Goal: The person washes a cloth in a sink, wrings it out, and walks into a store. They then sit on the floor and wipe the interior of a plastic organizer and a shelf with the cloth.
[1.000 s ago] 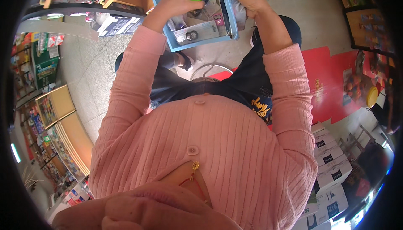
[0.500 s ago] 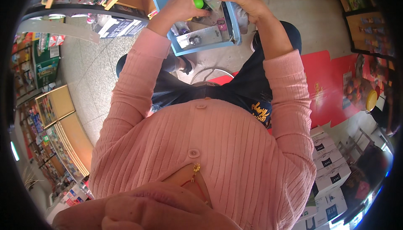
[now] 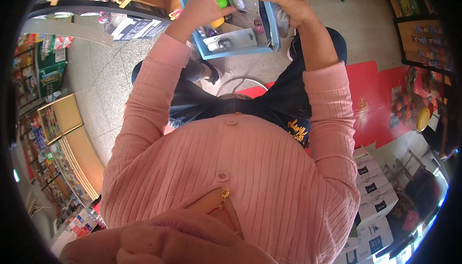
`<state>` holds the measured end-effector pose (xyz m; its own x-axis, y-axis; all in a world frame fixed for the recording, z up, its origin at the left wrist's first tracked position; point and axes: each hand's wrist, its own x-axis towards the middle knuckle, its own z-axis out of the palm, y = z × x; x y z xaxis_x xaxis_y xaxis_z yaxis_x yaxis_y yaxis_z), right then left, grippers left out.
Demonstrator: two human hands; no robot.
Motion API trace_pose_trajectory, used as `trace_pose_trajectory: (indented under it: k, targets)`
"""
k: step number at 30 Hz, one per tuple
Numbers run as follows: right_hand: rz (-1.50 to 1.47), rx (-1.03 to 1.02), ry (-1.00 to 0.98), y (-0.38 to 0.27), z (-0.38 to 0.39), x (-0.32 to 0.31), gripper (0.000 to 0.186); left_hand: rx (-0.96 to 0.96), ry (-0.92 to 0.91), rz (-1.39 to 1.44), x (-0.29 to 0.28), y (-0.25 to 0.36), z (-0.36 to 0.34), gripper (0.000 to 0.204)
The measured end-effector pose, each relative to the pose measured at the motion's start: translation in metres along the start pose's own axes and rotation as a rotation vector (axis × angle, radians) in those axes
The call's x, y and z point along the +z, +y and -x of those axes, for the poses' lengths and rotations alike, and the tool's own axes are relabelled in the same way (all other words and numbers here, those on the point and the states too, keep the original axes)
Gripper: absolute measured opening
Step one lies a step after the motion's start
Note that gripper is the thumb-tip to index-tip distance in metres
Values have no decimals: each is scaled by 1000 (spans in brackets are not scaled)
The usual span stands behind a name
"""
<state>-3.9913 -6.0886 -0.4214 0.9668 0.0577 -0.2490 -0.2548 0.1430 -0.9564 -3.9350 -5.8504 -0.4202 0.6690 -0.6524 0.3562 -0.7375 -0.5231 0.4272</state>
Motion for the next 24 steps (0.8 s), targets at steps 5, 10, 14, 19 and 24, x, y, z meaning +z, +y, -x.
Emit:
trace_pose_trajectory:
  k: [5,10,14,19,24]
  targets:
    - [-26,-4,64,0,-2,-3,78,-267,49,197,-21,-13,-12,44]
    - [-14,-31,106,2,-9,-8,81,-583,581,1406,-42,-30,-14,22]
    - [-21,-32,181,5,-13,-10,68,-508,710,1843,-44,-61,-7,14]
    - [-66,-55,325,-8,-11,-10,72,-716,657,1784,-15,-95,24,17]
    - [-95,-252,296,-16,-11,-21,45,-1402,492,1689,93,-131,86,31]
